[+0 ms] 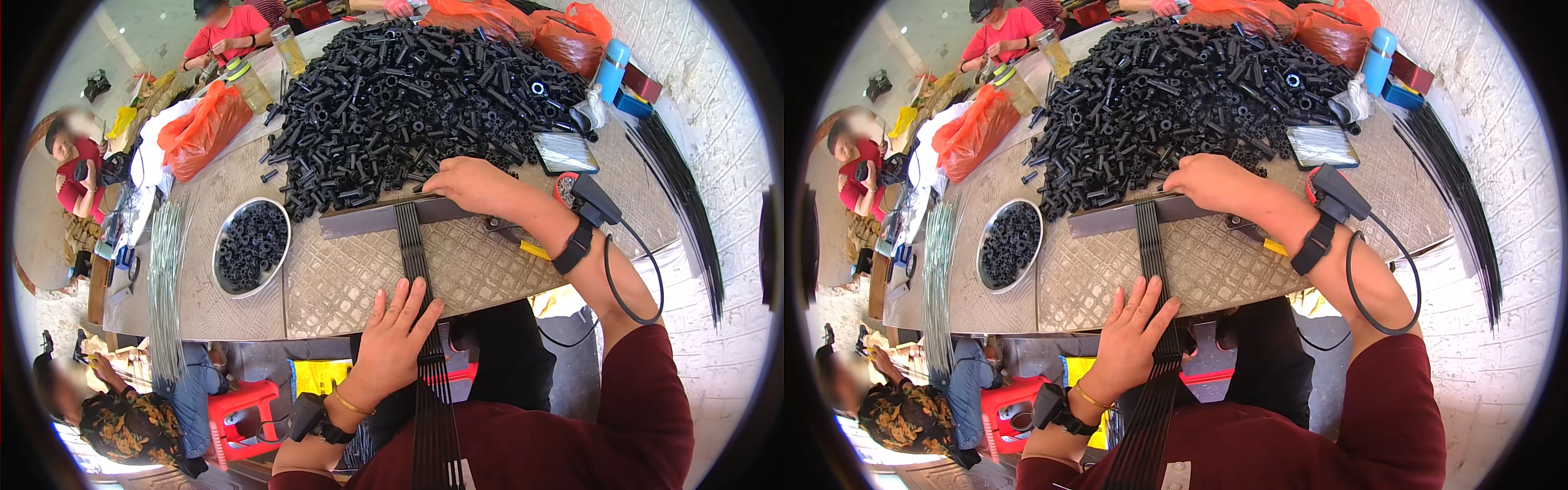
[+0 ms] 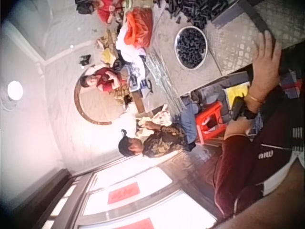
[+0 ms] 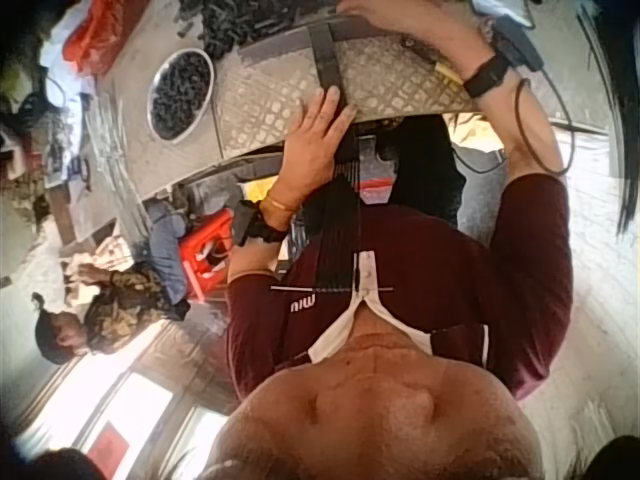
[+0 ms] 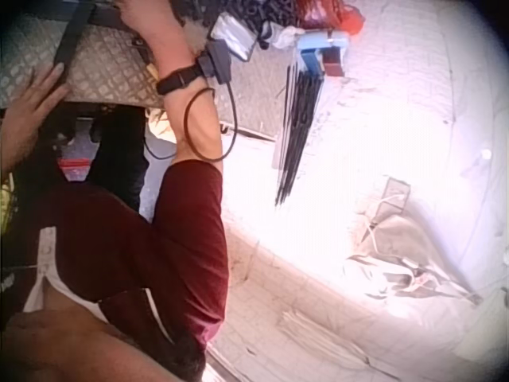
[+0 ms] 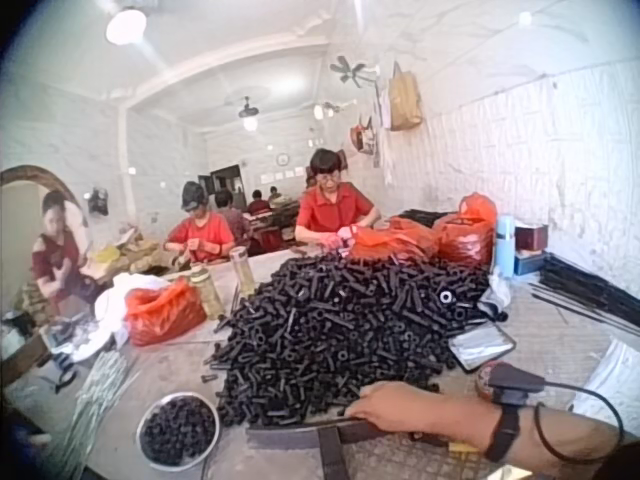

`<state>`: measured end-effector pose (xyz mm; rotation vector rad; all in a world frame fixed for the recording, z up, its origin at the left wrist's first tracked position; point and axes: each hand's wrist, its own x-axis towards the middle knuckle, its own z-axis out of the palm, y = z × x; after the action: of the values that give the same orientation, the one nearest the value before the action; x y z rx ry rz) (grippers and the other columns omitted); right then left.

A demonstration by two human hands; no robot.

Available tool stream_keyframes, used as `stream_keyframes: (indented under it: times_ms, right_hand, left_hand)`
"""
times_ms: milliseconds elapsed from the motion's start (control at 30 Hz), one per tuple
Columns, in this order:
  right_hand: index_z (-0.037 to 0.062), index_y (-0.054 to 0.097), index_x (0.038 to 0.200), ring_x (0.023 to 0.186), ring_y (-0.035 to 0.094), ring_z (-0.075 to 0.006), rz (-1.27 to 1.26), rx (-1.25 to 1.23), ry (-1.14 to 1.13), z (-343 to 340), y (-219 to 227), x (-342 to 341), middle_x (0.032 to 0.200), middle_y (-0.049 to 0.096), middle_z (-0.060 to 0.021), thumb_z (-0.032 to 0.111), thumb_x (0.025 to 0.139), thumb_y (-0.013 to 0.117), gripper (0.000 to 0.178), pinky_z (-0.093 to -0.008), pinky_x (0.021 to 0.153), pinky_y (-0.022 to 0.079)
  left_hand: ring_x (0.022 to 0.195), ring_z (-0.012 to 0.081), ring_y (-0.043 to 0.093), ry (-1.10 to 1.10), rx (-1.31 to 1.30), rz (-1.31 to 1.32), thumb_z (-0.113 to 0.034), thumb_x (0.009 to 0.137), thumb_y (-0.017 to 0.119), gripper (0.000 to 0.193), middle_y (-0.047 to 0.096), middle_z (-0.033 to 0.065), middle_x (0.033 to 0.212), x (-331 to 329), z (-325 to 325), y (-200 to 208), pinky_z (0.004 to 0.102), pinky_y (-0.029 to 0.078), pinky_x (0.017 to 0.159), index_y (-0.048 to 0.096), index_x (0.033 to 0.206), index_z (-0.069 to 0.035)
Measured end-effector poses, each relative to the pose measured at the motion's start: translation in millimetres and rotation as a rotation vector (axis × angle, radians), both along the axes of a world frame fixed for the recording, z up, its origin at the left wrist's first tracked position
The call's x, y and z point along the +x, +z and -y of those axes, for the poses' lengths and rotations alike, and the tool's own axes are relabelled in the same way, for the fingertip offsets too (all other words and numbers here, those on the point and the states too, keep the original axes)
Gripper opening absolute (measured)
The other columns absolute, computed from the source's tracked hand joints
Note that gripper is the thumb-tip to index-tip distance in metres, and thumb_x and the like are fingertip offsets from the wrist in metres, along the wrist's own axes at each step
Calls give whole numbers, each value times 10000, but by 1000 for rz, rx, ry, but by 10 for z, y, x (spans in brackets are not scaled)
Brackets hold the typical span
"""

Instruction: Assembling umbrella frame components by attaching plastic tips and ribs using wires and pliers.

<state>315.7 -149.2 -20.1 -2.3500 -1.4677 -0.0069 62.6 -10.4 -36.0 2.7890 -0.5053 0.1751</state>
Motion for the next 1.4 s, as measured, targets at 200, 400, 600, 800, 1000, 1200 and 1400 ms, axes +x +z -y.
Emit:
stream_keyframes:
  times_ms: [200, 400, 600, 800, 1000, 1200, 1400]
  right_hand:
    - [138, 662, 993, 883, 571, -287, -24, -45, 16, -99, 22, 33, 883, 589, -98, 180, 863, 524, 194, -381, 795, 457]
    - [116, 647, 1003, 905, 579, -294, -81, -33, 64, -204, -14, 72, 936, 613, -103, 174, 859, 535, 192, -381, 807, 457]
    - [62, 619, 954, 814, 603, -292, -352, 117, -22, -364, -24, 72, 894, 638, -114, 183, 843, 554, 177, -383, 744, 467]
    - [54, 620, 904, 781, 604, -280, -313, -81, 7, -240, 10, 254, 831, 638, -109, 217, 841, 562, 184, -377, 691, 461]
    - [49, 623, 913, 850, 591, -299, -268, -53, -6, -332, -32, 163, 883, 621, -134, 230, 846, 563, 202, -389, 751, 457]
    - [50, 518, 1192, 1018, 522, -328, -163, 74, 246, 202, 504, -331, 1104, 545, -160, 273, 793, 647, 476, -396, 893, 417]
    - [70, 466, 1256, 958, 537, -325, -405, 6, 639, 412, 721, -1749, 1044, 523, -166, 392, 707, 719, 684, -391, 787, 446]
  left_hand:
    - [1332, 362, 261, 0, -37, 3, -151, 648, 669, 686, 317, 198, 1412, -3, 8, 5, 521, 210, 1057, 449, 1295, -93]
    - [1319, 370, 284, -2, -39, 15, -158, 655, 664, 672, 325, 204, 1405, -6, -2, -4, 526, 220, 1051, 456, 1290, -90]
    - [1316, 372, 290, -6, -28, 25, -157, 657, 661, 668, 326, 204, 1405, 10, -14, -24, 525, 225, 1049, 456, 1289, -91]
    - [1264, 403, 355, -18, 52, 110, -459, 720, 674, 647, 367, 233, 1364, 36, -31, -68, 533, 273, 1016, 513, 1221, -82]
    - [1289, 385, 322, -13, -9, 71, -313, 683, 671, 646, 345, 219, 1383, 6, 13, -9, 524, 254, 1032, 476, 1256, -88]
    - [1311, 368, 295, -14, 5, 15, -146, 624, 680, 710, 327, 207, 1399, -13, 0, 55, 520, 236, 1048, 436, 1288, -100]
    - [1286, 380, 335, -9, 36, 180, -322, 743, 581, 530, 369, 220, 1368, 81, -52, -75, 520, 248, 1040, 513, 1213, -87]
